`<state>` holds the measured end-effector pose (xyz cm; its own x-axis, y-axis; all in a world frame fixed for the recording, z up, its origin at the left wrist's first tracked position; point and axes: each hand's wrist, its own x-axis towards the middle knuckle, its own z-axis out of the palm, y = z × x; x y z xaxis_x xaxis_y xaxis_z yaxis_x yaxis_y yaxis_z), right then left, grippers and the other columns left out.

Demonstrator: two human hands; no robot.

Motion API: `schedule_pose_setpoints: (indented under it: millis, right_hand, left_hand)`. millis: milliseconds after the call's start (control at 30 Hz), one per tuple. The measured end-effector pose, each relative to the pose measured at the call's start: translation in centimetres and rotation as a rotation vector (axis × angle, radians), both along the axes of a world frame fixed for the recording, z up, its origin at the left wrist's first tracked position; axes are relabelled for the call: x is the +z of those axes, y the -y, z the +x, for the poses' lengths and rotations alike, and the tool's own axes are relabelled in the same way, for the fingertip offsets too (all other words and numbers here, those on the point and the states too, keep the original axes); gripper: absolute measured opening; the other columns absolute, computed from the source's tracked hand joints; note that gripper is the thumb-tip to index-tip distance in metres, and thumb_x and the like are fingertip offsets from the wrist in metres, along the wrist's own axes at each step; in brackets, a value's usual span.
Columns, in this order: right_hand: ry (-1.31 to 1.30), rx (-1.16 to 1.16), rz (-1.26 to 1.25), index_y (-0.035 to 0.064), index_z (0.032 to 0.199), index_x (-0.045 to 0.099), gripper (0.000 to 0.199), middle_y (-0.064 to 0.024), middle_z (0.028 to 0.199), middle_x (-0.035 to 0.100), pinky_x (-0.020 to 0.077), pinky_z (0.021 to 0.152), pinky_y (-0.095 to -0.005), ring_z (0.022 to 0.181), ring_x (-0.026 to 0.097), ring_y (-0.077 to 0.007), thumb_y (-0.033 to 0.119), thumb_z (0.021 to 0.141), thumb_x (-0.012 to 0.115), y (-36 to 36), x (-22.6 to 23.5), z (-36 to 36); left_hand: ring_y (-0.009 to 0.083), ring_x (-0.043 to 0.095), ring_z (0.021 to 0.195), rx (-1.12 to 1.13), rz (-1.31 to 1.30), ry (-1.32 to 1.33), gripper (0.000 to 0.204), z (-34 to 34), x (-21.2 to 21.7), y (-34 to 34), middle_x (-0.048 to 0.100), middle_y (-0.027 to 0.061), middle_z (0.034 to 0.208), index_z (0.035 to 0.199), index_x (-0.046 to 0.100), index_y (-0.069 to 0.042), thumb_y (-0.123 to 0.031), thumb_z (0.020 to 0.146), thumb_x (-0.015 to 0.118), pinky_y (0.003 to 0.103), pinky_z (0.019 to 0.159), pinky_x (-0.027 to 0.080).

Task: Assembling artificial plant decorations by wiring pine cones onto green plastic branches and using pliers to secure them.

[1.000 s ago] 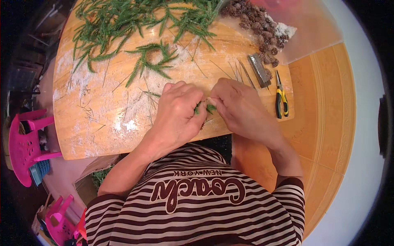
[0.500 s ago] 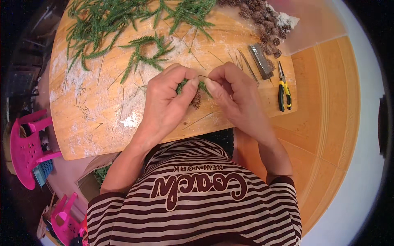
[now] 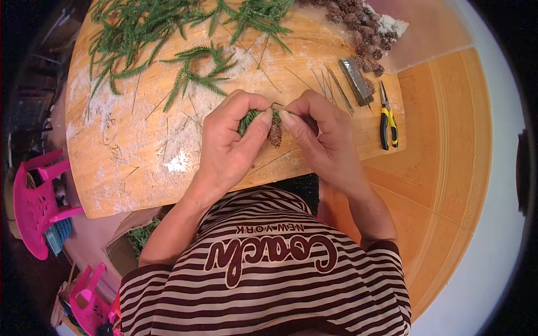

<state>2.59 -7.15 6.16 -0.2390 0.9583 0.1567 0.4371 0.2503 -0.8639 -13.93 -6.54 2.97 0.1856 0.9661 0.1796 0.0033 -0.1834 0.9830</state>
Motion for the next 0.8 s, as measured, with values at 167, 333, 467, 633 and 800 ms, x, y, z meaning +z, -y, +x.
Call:
schedule_pose_setpoints:
  millis: [167, 333, 467, 633, 800]
  right_hand:
    - [0.079, -0.053, 0.236, 0.0007, 0.089, 0.055, 0.007, 0.0017, 0.075, 0.05, 0.0364, 0.056, -0.0221, 0.064, 0.043, -0.0054, 0.008, 0.09, 0.057, 0.5, -1.0, 1.3]
    - [0.106, -0.496, 0.102, 0.0012, 0.095, 0.057, 0.012, 0.0022, 0.081, 0.054, 0.0397, 0.066, -0.0192, 0.072, 0.049, -0.0058, 0.013, 0.093, 0.056, 1.4, -0.3, 10.5]
    - [0.598, -0.559, 0.099, 0.0009, 0.098, 0.055, 0.021, -0.0072, 0.088, 0.055, 0.0438, 0.067, -0.0254, 0.079, 0.054, -0.0143, 0.018, 0.088, 0.062, 2.7, -1.9, 19.0]
    - [1.027, -0.322, 0.081, 0.0015, 0.1, 0.053, 0.034, -0.0182, 0.101, 0.052, 0.0463, 0.074, -0.0364, 0.091, 0.055, -0.0272, 0.026, 0.082, 0.068, 4.1, -3.0, 20.4]
    - [0.861, -0.384, -0.152, 0.004, 0.103, 0.054, 0.037, -0.0164, 0.103, 0.053, 0.0429, 0.086, -0.0404, 0.097, 0.054, -0.0281, 0.031, 0.082, 0.068, 4.0, -3.8, 21.9]
  left_hand:
    - [0.0059, 0.048, 0.064, -0.047, -0.159, 0.079, 0.005, 0.0, 1.0, 0.3, 0.052, -0.0003, 0.08, 0.091, 0.058, 0.0, -0.003, 0.089, 0.055, 0.02, 0.056, 0.039]
    - [0.0059, 0.048, 0.071, 0.0, -0.089, 0.033, 0.006, -2.1, 1.6, 0.0, 0.052, -0.0003, 0.082, 0.092, 0.059, 0.001, -0.003, 0.089, 0.056, 0.02, 0.062, 0.039]
    - [0.0067, 0.046, 0.074, 0.032, -0.027, 0.047, 0.006, -2.4, 1.4, -1.0, 0.049, -0.0002, 0.082, 0.092, 0.059, 0.001, -0.004, 0.089, 0.057, 0.02, 0.066, 0.037]
    - [0.0078, 0.044, 0.075, 0.029, -0.016, 0.006, 0.007, -2.3, 1.6, -1.1, 0.047, 0.0004, 0.082, 0.092, 0.058, 0.001, -0.005, 0.089, 0.057, 0.02, 0.068, 0.035]
    - [0.0091, 0.044, 0.075, 0.002, 0.046, -0.048, 0.009, -2.1, 1.2, -1.1, 0.048, 0.0011, 0.082, 0.093, 0.058, 0.001, -0.008, 0.09, 0.058, 0.021, 0.068, 0.036]
